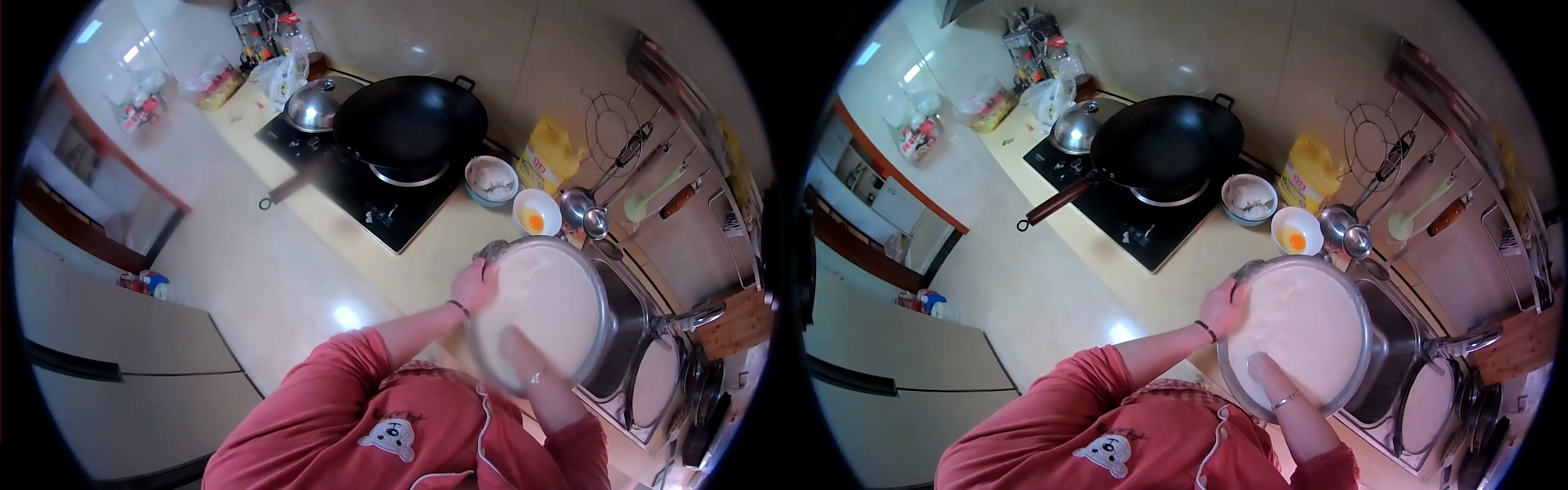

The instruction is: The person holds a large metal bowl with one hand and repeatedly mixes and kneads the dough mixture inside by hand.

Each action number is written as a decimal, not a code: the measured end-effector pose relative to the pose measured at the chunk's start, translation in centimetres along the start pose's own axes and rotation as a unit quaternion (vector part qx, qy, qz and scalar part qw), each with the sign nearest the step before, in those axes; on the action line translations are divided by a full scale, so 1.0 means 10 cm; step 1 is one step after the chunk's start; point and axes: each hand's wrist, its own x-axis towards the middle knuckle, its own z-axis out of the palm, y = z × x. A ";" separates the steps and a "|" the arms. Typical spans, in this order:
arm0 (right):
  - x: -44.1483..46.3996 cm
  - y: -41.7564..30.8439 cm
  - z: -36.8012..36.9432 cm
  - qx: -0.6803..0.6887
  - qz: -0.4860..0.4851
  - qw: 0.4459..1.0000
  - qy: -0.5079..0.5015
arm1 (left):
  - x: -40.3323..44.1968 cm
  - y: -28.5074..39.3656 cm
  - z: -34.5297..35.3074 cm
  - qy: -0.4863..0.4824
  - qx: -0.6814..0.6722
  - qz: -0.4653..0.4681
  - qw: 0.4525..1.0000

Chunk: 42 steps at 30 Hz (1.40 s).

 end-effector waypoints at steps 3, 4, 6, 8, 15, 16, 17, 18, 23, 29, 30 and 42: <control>0.21 0.05 0.08 -0.067 -0.073 0.995 0.021 | 0.00 0.00 0.00 -0.007 0.001 -0.005 1.000; 0.17 0.03 0.03 -0.067 -0.073 0.995 0.023 | 0.00 0.00 0.00 -0.008 0.002 -0.003 1.000; -0.12 -0.08 -0.23 0.091 0.027 0.947 0.308 | 0.00 0.00 0.00 -0.007 0.004 -0.001 1.000; -0.83 -0.50 -1.14 0.165 0.049 0.928 0.330 | 0.00 0.00 -0.01 -0.013 -0.003 -0.001 1.000; -1.37 -0.55 -1.66 0.337 0.157 0.859 0.351 | -0.02 0.04 -0.05 -0.015 -0.014 0.001 1.000; -1.33 -0.49 -1.61 0.337 0.157 0.860 0.351 | -0.02 0.05 -0.05 -0.019 -0.022 -0.009 1.000; -1.29 -0.38 -1.51 0.385 0.145 0.833 0.370 | -0.03 0.06 -0.05 -0.026 -0.029 -0.019 0.999; -1.29 -0.32 -1.43 0.431 0.136 0.802 0.389 | -0.04 0.07 -0.04 -0.032 -0.031 -0.018 0.999; -1.62 -0.39 -1.64 0.540 0.096 0.754 0.362 | -0.04 -0.01 0.04 0.021 -0.017 0.007 1.000; -1.65 -0.39 -1.67 0.733 0.039 0.553 0.394 | 0.01 -0.06 0.07 0.011 -0.069 0.051 0.996; -1.66 -0.41 -1.70 0.739 0.034 0.541 0.401 | 0.02 -0.09 0.06 0.015 -0.043 0.059 0.997; -1.69 -0.25 -1.69 0.869 -0.064 0.353 0.340 | 0.03 -0.12 0.06 0.014 -0.033 0.073 0.997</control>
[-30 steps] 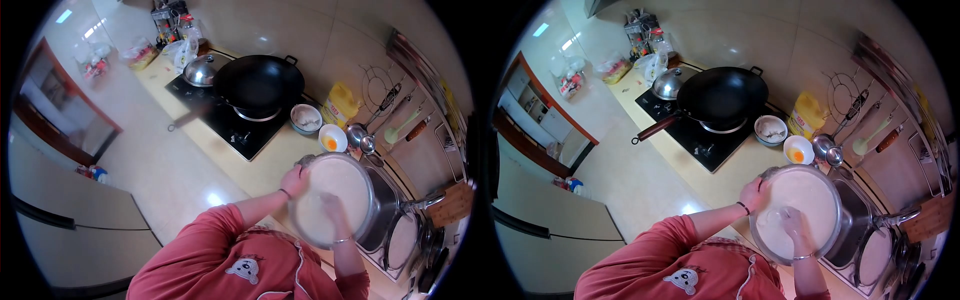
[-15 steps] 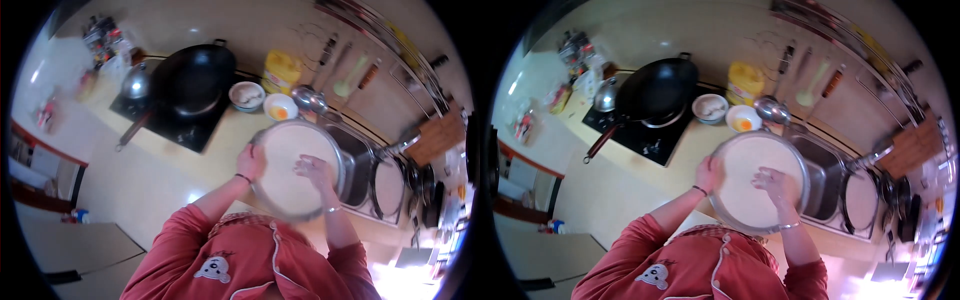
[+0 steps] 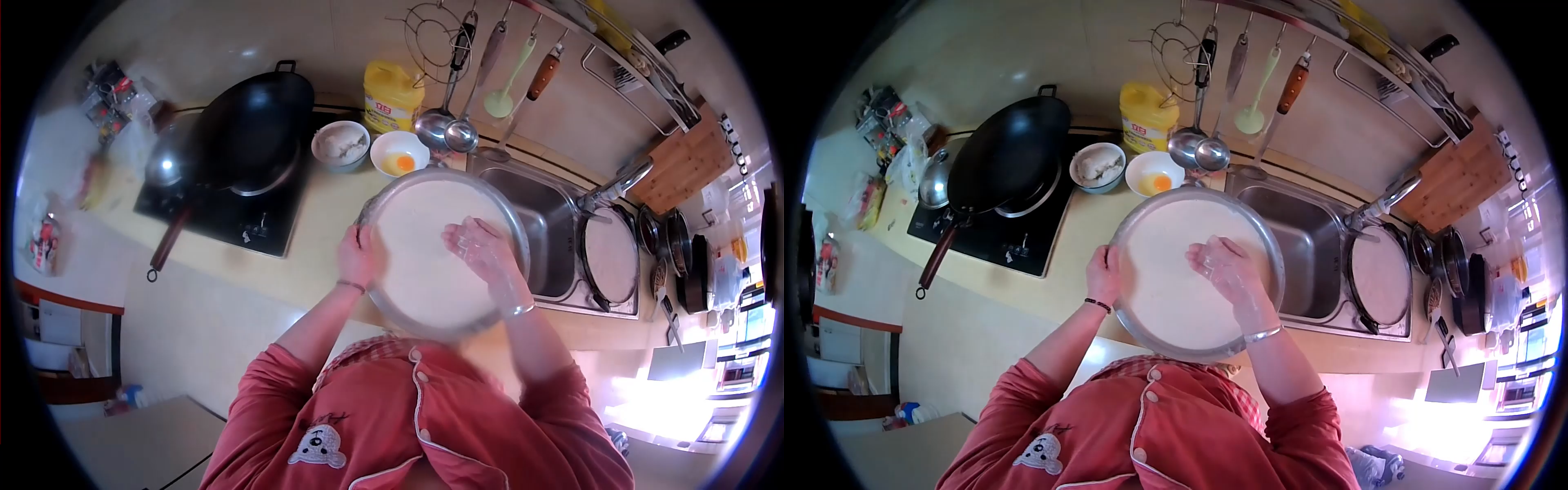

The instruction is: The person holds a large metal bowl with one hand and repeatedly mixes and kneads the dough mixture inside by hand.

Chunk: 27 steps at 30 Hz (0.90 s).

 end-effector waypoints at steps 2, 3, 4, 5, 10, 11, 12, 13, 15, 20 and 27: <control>-0.02 -0.04 0.04 0.017 0.011 1.000 -0.011 | 0.01 -0.01 0.00 0.001 -0.002 0.000 1.000; -0.02 -0.05 0.05 0.033 0.023 0.999 -0.024 | 0.01 -0.02 -0.01 -0.002 -0.002 0.000 1.000; 0.00 -0.05 0.03 0.033 0.022 0.999 -0.023 | 0.01 -0.02 -0.01 -0.005 -0.001 0.001 1.000; 0.02 -0.05 0.00 0.068 0.039 0.996 -0.046 | 0.01 -0.02 -0.01 -0.006 -0.001 0.001 1.000; -0.01 -0.05 -0.03 0.051 0.015 0.994 -0.091 | 0.01 0.00 -0.01 0.005 0.006 0.009 1.000; -0.01 -0.03 -0.05 0.026 -0.014 0.992 -0.124 | 0.01 0.00 -0.01 0.005 0.006 0.009 1.000; -0.01 -0.03 -0.05 0.001 -0.044 0.987 -0.157 | 0.01 0.00 -0.01 0.001 0.005 0.006 1.000; 0.00 -0.03 -0.03 0.001 -0.044 0.987 -0.157 | 0.02 0.00 -0.01 -0.002 0.004 0.003 1.000; 0.03 -0.03 0.07 -0.298 0.003 0.954 0.012 | 0.02 -0.05 0.01 0.000 0.007 0.010 1.000; 0.13 -0.15 0.28 -0.759 -0.158 0.628 -0.060 | 0.01 0.01 0.00 -0.001 0.007 0.008 1.000; 0.82 -0.01 0.25 -0.844 -0.279 0.415 -0.197 | 0.04 0.00 -0.02 -0.020 -0.018 0.000 1.000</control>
